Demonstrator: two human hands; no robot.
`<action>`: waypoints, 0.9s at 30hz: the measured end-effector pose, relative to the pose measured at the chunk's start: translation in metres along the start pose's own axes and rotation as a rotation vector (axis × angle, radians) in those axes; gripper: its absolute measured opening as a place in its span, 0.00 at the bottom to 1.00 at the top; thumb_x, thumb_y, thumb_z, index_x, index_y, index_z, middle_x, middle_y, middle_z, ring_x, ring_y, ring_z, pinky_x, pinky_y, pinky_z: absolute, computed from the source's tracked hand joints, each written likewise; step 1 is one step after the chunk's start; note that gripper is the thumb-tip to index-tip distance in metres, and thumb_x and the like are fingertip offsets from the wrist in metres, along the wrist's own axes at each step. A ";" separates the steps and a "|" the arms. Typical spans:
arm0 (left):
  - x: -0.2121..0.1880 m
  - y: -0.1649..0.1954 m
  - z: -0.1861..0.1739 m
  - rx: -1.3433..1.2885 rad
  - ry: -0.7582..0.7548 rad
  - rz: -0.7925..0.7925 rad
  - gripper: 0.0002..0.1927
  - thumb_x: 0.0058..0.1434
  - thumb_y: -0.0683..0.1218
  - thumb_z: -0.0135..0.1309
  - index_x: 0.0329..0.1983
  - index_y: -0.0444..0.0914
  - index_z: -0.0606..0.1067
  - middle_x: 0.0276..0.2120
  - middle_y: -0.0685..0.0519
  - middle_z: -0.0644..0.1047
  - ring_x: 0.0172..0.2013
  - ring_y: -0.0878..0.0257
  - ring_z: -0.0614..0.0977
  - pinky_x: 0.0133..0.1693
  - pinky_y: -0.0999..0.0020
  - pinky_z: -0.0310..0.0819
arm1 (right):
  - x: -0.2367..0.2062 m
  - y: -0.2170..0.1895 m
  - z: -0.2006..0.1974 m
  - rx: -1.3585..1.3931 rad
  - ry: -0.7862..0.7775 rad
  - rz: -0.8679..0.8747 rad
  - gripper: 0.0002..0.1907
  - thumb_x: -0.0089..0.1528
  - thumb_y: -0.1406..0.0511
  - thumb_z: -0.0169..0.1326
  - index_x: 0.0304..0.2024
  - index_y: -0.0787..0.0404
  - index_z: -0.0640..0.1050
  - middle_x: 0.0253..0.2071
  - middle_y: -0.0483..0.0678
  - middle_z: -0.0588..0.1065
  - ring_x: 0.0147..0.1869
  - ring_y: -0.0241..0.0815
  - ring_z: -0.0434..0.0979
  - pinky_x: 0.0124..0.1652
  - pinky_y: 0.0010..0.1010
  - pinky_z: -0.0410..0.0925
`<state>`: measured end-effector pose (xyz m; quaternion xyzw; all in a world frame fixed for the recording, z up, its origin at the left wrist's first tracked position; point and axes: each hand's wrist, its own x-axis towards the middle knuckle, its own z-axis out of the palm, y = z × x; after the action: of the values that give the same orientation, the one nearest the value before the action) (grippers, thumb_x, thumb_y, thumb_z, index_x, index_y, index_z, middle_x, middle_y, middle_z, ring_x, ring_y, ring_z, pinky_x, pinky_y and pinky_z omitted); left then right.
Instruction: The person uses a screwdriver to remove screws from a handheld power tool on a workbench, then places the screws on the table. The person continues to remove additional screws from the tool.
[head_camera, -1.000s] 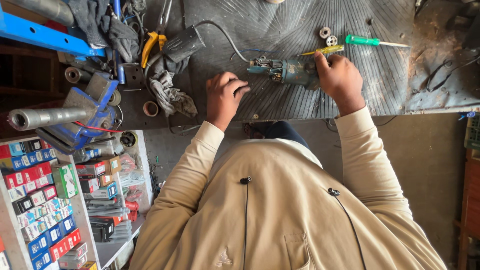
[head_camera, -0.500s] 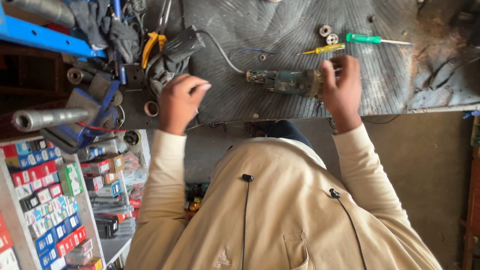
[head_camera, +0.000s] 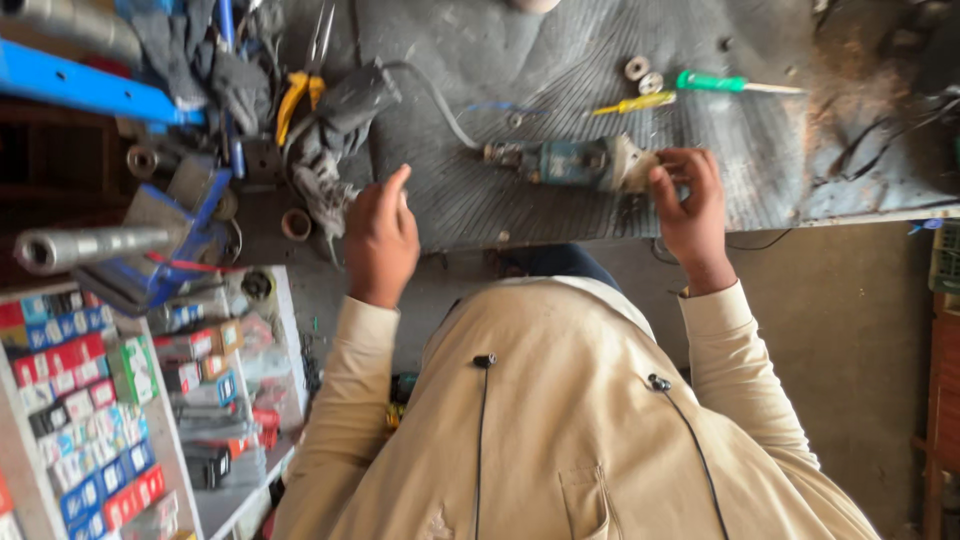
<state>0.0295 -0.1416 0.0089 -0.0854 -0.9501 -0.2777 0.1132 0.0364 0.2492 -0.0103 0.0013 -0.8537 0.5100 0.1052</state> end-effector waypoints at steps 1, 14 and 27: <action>0.003 0.011 0.004 -0.035 0.015 0.074 0.13 0.70 0.39 0.54 0.56 0.41 0.77 0.50 0.52 0.76 0.49 0.52 0.78 0.52 0.56 0.72 | 0.002 -0.002 -0.005 -0.017 -0.019 0.018 0.09 0.72 0.69 0.57 0.52 0.68 0.76 0.50 0.52 0.74 0.50 0.42 0.79 0.49 0.29 0.72; 0.022 0.127 0.057 -0.111 -0.123 0.276 0.17 0.67 0.42 0.60 0.57 0.39 0.73 0.51 0.54 0.75 0.54 0.56 0.76 0.62 0.53 0.65 | 0.045 0.016 -0.074 0.007 -0.094 0.027 0.09 0.67 0.72 0.58 0.50 0.65 0.80 0.48 0.50 0.77 0.48 0.39 0.82 0.44 0.26 0.74; 0.085 0.212 0.138 -0.031 -0.356 0.352 0.47 0.47 0.50 0.72 0.70 0.40 0.66 0.62 0.52 0.73 0.61 0.56 0.74 0.69 0.41 0.51 | 0.064 0.038 -0.104 -0.193 -0.540 -0.297 0.41 0.51 0.56 0.71 0.63 0.62 0.71 0.58 0.54 0.73 0.60 0.58 0.71 0.58 0.44 0.65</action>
<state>-0.0274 0.1190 0.0261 -0.2989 -0.9212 -0.2488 -0.0109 -0.0113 0.3647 0.0157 0.2512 -0.8857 0.3870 -0.0522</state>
